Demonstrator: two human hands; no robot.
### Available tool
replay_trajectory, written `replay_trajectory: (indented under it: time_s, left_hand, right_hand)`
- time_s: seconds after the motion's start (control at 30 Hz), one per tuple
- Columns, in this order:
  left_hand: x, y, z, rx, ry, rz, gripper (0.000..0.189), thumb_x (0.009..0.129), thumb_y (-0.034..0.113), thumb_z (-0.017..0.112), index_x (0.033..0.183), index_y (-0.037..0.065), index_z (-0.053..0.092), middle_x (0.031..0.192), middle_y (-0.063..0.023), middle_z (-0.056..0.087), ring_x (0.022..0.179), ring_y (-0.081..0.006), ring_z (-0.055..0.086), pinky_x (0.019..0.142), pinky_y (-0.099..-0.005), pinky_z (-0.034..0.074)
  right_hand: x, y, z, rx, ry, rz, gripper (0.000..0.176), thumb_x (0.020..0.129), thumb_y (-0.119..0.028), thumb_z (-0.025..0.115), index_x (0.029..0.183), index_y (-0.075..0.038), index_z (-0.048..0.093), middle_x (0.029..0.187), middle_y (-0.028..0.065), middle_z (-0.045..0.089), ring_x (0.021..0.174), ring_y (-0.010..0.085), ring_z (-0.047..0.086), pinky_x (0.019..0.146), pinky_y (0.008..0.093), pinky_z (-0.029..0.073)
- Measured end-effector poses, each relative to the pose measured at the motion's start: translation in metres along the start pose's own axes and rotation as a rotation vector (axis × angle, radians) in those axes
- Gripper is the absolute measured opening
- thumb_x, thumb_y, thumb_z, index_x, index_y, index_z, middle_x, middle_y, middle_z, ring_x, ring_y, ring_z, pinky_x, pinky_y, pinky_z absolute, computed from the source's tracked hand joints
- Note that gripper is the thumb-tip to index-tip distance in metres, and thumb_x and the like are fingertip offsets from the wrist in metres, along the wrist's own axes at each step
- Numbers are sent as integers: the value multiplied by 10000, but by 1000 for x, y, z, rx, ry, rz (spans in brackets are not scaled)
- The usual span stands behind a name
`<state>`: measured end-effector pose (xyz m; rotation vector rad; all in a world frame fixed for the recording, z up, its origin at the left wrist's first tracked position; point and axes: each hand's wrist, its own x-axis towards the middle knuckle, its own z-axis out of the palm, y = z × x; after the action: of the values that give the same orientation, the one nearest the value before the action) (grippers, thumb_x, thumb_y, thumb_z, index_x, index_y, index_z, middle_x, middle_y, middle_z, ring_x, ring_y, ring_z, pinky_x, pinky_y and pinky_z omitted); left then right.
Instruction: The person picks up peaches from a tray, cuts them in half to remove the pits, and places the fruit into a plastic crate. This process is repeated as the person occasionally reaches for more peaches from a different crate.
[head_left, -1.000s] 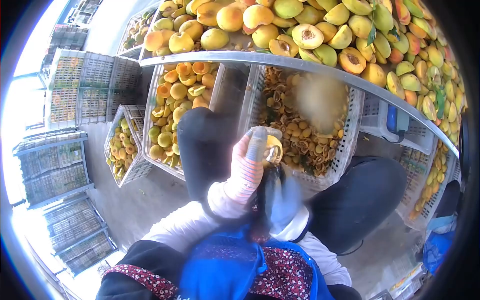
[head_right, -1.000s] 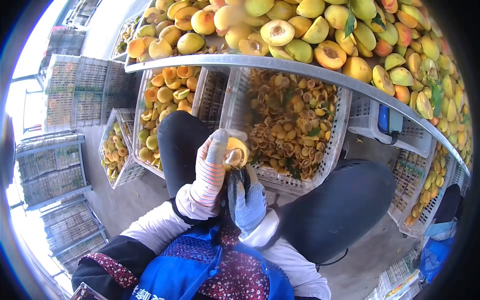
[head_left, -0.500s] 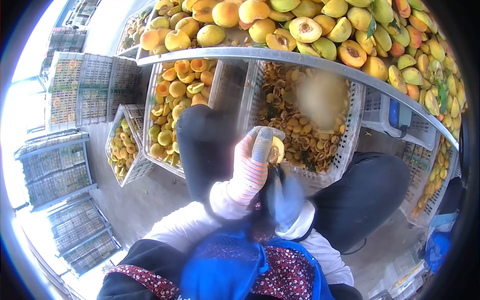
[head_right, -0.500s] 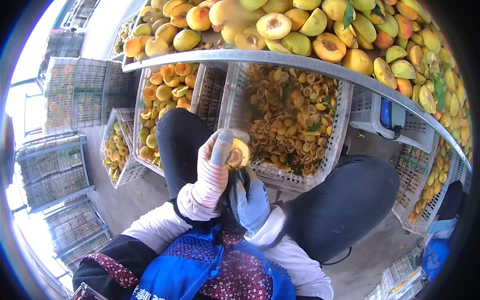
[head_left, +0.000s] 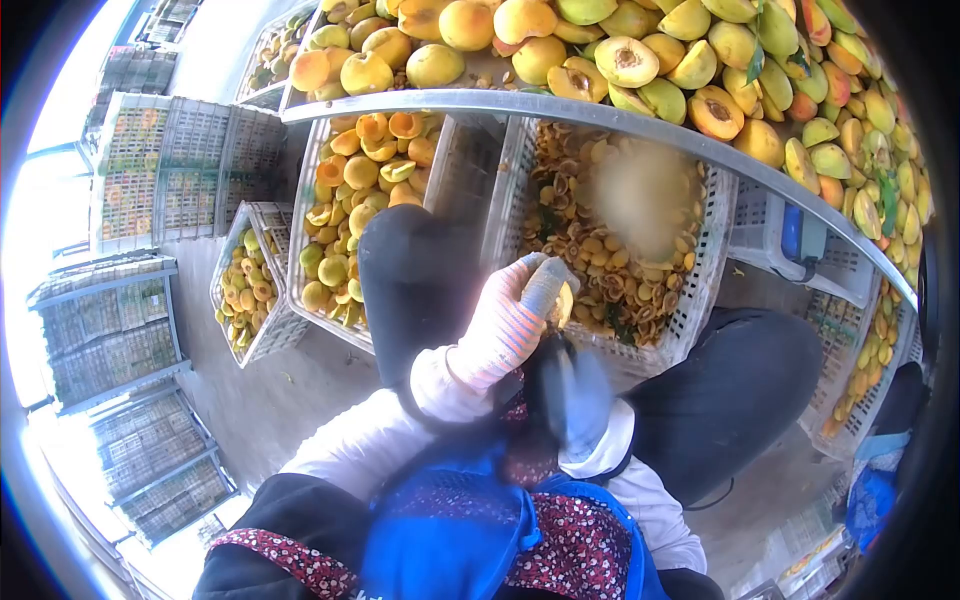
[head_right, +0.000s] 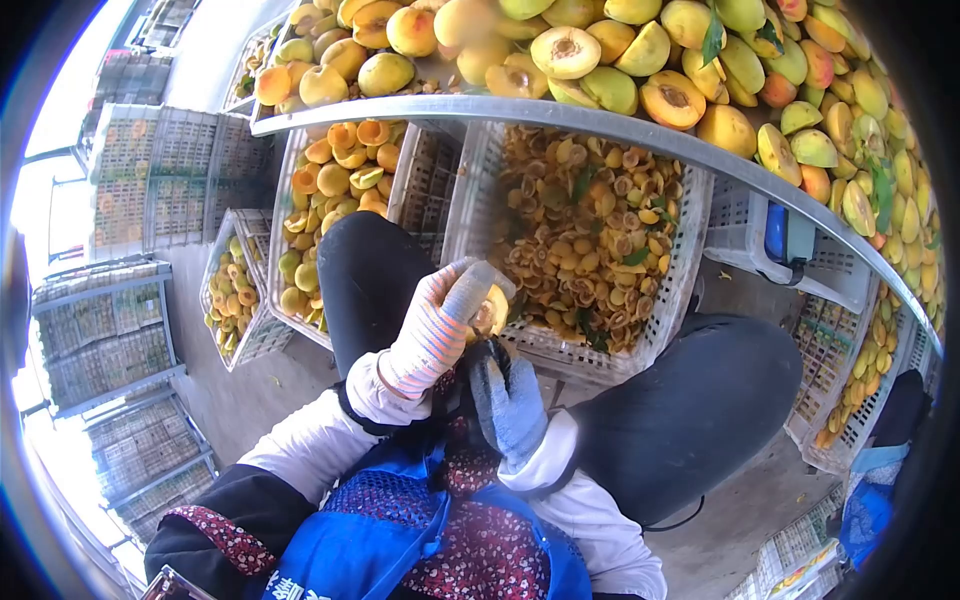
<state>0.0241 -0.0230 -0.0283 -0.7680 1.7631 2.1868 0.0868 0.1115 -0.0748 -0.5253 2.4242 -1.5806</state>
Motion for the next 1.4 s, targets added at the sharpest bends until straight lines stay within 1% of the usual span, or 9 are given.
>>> replay_trajectory:
  time_s: [0.13,0.4,0.63,0.77,0.9,1.0,1.07,1.23,1.4]
  left_hand:
    - [-3,-13,5,35,66,182,231,961,221,517,908,16,610,698,-5,565,630,-54,481,584,-207,392]
    - [5,-15,-8,2,-135,128,318,963,315,522,979,12,617,844,-24,618,735,-62,551,675,-213,445]
    - [10,-10,-11,-256,-245,-227,414,932,425,517,939,25,624,788,-56,632,729,-120,595,688,-249,481]
    - [-1,-18,-7,-447,95,-150,378,938,399,496,940,41,616,836,-69,638,738,-165,624,664,-272,512]
    - [-14,37,-63,-221,435,215,357,961,360,472,956,35,617,874,-48,633,788,-132,617,694,-246,507]
    - [4,63,-159,992,708,550,334,892,357,589,981,37,629,895,-98,641,789,-217,631,698,-303,508]
    - [13,73,-195,1674,837,419,340,861,345,636,1054,65,626,923,-157,646,859,-320,628,738,-368,502]
    - [76,147,-157,1432,797,444,463,816,405,670,1112,58,589,922,-146,664,872,-308,646,759,-375,512]
    - [165,181,-152,1686,722,-87,680,754,482,710,1220,29,510,996,-202,663,938,-348,646,801,-382,510]
  right_hand:
    - [7,9,-2,59,-51,-102,168,967,-190,503,1012,-33,538,757,96,567,588,186,548,499,310,432]
    - [31,-27,-31,1600,-429,1028,351,990,-430,407,923,-111,537,575,-14,454,372,70,358,327,201,262]
    - [29,-12,-14,2588,-824,825,436,984,-480,378,984,-67,516,603,-21,388,410,43,343,329,173,296]
    - [42,-16,-19,2576,-794,395,429,985,-477,376,1002,-64,492,613,-18,394,410,38,357,325,172,316]
    - [35,-9,-19,2433,-528,775,431,994,-462,361,976,-58,511,605,-18,389,437,47,338,359,203,277]
    - [43,-11,-23,2254,-523,795,424,998,-449,360,957,-63,532,600,-13,379,445,66,333,393,220,280]
    - [43,-10,-22,2140,-492,805,416,991,-453,386,937,-74,548,605,-5,408,448,74,339,401,230,291]
    - [47,-9,-14,1775,-323,981,393,952,-485,469,877,-114,571,603,-13,467,435,83,363,399,226,286]
    - [51,-10,-16,1592,-165,1055,382,929,-505,505,843,-139,572,558,-22,442,418,95,394,385,236,310]
